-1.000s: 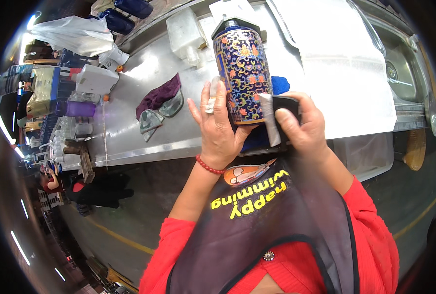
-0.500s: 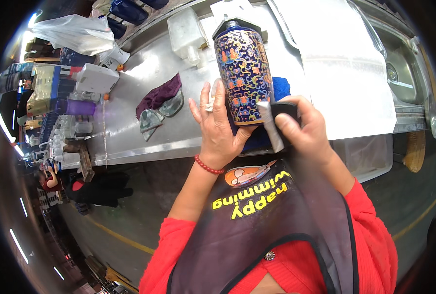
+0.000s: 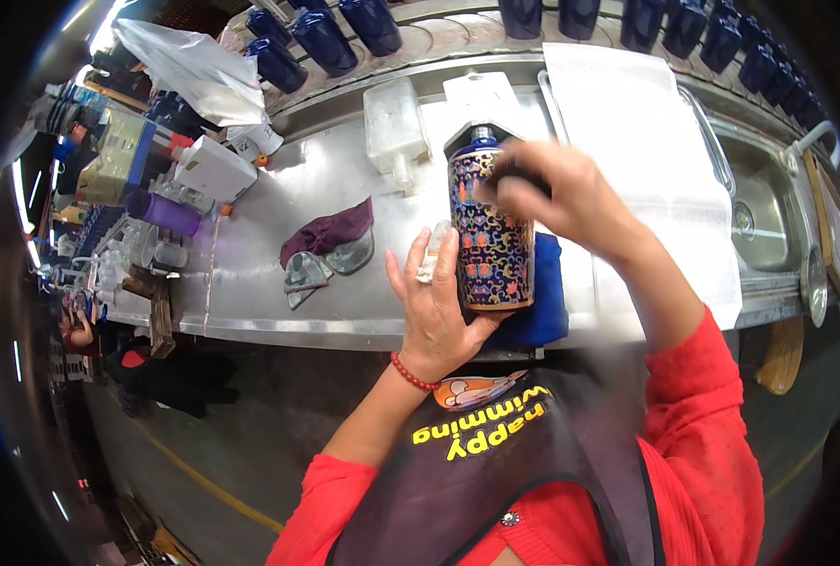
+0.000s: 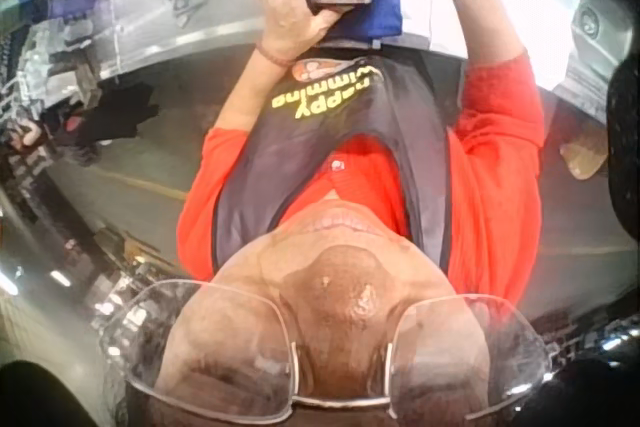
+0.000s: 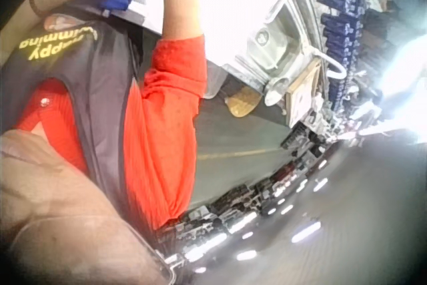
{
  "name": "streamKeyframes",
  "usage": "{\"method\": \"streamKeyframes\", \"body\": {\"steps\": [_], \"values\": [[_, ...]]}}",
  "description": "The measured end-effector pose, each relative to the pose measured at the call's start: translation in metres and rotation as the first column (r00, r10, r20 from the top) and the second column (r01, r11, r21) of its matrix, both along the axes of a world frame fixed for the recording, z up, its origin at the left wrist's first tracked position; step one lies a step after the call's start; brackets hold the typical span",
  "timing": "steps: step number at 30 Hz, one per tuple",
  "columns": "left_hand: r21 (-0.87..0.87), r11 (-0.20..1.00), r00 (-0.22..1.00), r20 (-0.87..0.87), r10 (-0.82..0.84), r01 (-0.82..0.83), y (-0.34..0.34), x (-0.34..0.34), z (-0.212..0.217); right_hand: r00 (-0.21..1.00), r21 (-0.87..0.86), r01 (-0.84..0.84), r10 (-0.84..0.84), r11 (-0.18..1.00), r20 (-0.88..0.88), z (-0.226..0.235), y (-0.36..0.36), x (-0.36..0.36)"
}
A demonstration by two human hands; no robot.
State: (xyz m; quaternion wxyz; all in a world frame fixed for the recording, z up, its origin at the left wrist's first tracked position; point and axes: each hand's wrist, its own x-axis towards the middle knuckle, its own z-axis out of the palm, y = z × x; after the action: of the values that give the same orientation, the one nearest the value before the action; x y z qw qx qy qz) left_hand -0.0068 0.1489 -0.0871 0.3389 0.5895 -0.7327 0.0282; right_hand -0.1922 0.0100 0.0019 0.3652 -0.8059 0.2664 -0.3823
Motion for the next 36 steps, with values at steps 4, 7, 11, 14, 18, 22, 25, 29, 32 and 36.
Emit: {"method": "streamKeyframes", "body": {"steps": [4, 7, 11, 14, 18, 22, 25, 29, 32, 36], "values": [[-0.059, 0.998, 1.000, -0.009, 0.010, -0.010, 0.002, 0.001, -0.002, 0.972, -0.776, -0.206, 0.031, 0.596, -0.234, 0.006, 0.009, 0.013], [-0.022, 0.999, 0.999, -0.042, 0.028, -0.029, 0.004, 0.001, -0.002, 0.762, -0.276, -0.566, 0.364, 0.777, -0.536, 0.022, 0.002, 0.013], [0.006, 1.000, 0.999, -0.034, 0.025, -0.025, 0.005, 0.000, 0.002, 0.899, -0.773, 0.045, -0.364, 0.633, -0.245, 0.026, -0.030, 0.027], [0.001, 0.999, 0.998, -0.047, 0.034, -0.034, 0.006, -0.001, 0.004, 0.822, -0.446, -0.477, 0.206, 0.757, -0.530, 0.025, 0.002, 0.019], [-0.022, 1.000, 0.998, -0.059, 0.008, -0.009, 0.006, -0.002, 0.001, 1.000, 0.047, -0.003, 0.003, 0.999, -0.005, 0.011, -0.036, 0.031], [0.023, 1.000, 0.999, -0.053, -0.001, 0.002, 0.008, 0.006, -0.004, 0.927, -0.622, -0.340, 0.139, 0.706, -0.349, 0.011, 0.000, 0.013], [0.046, 0.999, 0.995, -0.096, -0.013, 0.017, 0.008, 0.007, -0.005, 0.924, -0.148, -0.351, 0.316, 0.925, -0.216, 0.007, -0.009, 0.005], [0.042, 0.999, 0.992, -0.125, -0.003, 0.009, 0.007, 0.001, 0.003, 0.972, -0.644, 0.037, -0.178, 0.764, -0.155, -0.005, -0.030, 0.002], [0.006, 1.000, 0.996, -0.091, 0.014, -0.013, 0.003, -0.003, 0.003, 0.862, -0.444, -0.482, 0.318, 0.755, -0.395, 0.004, 0.014, -0.003], [-0.018, 1.000, 0.999, -0.038, 0.012, -0.012, 0.003, -0.001, -0.003, 0.999, 0.513, -0.044, 0.048, 0.857, 0.005, 0.001, -0.030, 0.001]]}}
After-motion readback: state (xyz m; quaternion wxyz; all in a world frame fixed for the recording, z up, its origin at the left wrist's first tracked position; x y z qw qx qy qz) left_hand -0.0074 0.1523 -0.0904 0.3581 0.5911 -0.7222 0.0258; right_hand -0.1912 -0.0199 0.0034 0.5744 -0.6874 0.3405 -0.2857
